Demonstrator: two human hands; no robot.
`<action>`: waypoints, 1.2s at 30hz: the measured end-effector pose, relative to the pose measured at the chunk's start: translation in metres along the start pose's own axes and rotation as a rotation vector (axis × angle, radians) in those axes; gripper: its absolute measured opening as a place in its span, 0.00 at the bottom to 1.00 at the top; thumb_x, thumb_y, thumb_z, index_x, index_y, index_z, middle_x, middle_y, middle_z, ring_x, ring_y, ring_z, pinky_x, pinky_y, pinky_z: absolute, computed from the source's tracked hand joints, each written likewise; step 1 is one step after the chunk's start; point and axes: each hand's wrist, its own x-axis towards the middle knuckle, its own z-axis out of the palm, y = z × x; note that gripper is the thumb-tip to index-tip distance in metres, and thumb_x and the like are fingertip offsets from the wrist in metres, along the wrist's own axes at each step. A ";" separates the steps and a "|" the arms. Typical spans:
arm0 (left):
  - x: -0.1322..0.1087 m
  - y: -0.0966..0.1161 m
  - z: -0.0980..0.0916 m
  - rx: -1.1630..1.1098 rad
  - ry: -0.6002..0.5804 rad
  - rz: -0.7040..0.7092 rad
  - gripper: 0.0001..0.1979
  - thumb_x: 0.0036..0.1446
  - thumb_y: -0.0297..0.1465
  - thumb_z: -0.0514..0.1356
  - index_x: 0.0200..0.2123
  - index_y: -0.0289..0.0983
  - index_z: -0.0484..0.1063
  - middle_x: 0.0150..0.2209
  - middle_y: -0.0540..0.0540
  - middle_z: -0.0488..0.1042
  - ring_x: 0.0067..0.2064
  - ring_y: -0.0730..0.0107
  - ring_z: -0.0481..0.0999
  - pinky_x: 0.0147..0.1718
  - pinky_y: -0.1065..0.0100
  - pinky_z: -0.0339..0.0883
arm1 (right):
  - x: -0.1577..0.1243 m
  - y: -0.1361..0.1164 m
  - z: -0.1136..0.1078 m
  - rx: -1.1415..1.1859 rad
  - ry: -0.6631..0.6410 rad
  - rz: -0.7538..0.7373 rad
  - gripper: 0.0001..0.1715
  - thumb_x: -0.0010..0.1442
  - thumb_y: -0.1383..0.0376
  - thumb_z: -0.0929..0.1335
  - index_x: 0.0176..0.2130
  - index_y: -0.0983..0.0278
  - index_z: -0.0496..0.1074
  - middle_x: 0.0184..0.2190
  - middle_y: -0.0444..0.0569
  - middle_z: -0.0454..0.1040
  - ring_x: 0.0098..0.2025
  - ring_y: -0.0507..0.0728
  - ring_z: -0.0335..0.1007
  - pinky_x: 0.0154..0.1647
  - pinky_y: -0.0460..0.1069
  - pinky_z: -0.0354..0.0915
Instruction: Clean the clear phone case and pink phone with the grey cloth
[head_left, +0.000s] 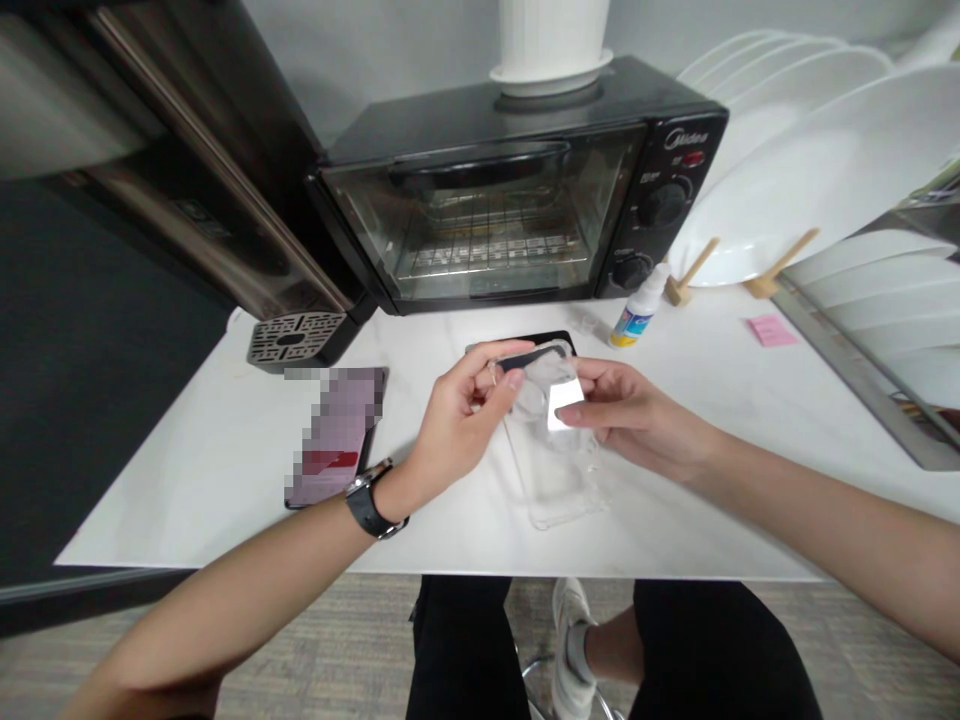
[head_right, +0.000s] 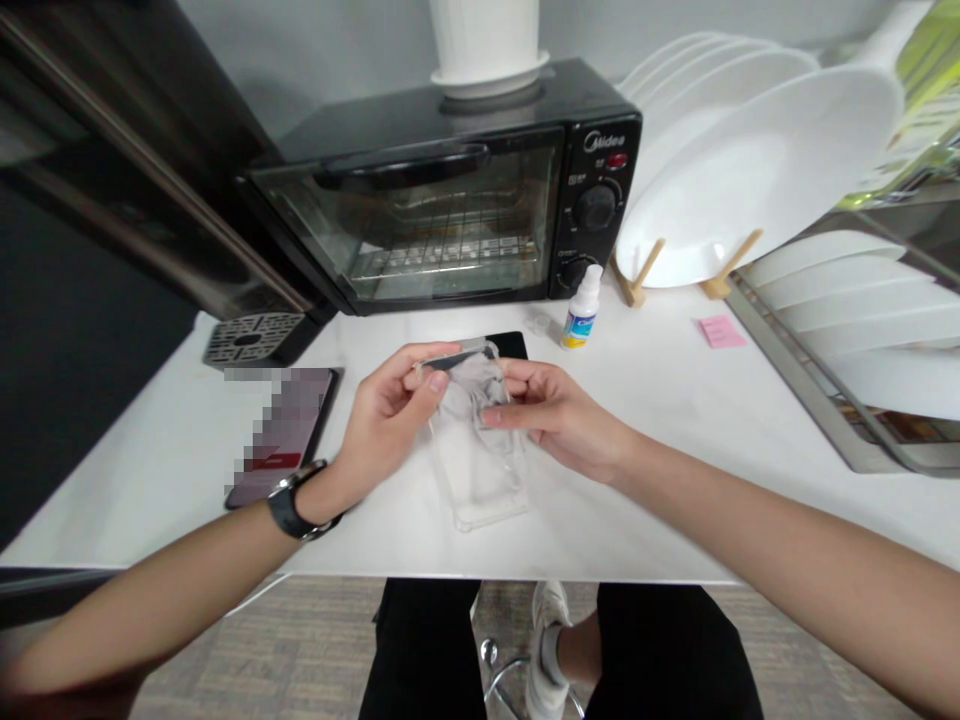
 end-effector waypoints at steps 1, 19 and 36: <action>-0.001 -0.001 0.000 0.015 -0.016 0.003 0.17 0.64 0.52 0.69 0.53 0.57 0.83 0.22 0.52 0.64 0.25 0.63 0.58 0.27 0.60 0.50 | 0.001 0.001 0.000 0.034 0.023 -0.019 0.16 0.53 0.61 0.84 0.43 0.53 0.87 0.35 0.43 0.83 0.37 0.58 0.77 0.38 0.50 0.72; -0.001 0.004 -0.001 0.041 0.274 0.144 0.14 0.66 0.50 0.70 0.50 0.52 0.83 0.23 0.53 0.60 0.25 0.67 0.55 0.26 0.61 0.49 | 0.004 0.001 0.000 -0.154 -0.080 -0.055 0.14 0.54 0.46 0.78 0.38 0.47 0.83 0.32 0.46 0.80 0.36 0.60 0.78 0.40 0.59 0.67; 0.006 -0.006 0.000 -0.092 0.192 0.195 0.18 0.67 0.48 0.70 0.50 0.45 0.76 0.22 0.56 0.61 0.22 0.72 0.55 0.22 0.65 0.47 | 0.002 0.003 -0.004 -0.029 -0.161 0.130 0.15 0.54 0.55 0.84 0.39 0.55 0.83 0.35 0.45 0.80 0.34 0.59 0.75 0.36 0.51 0.67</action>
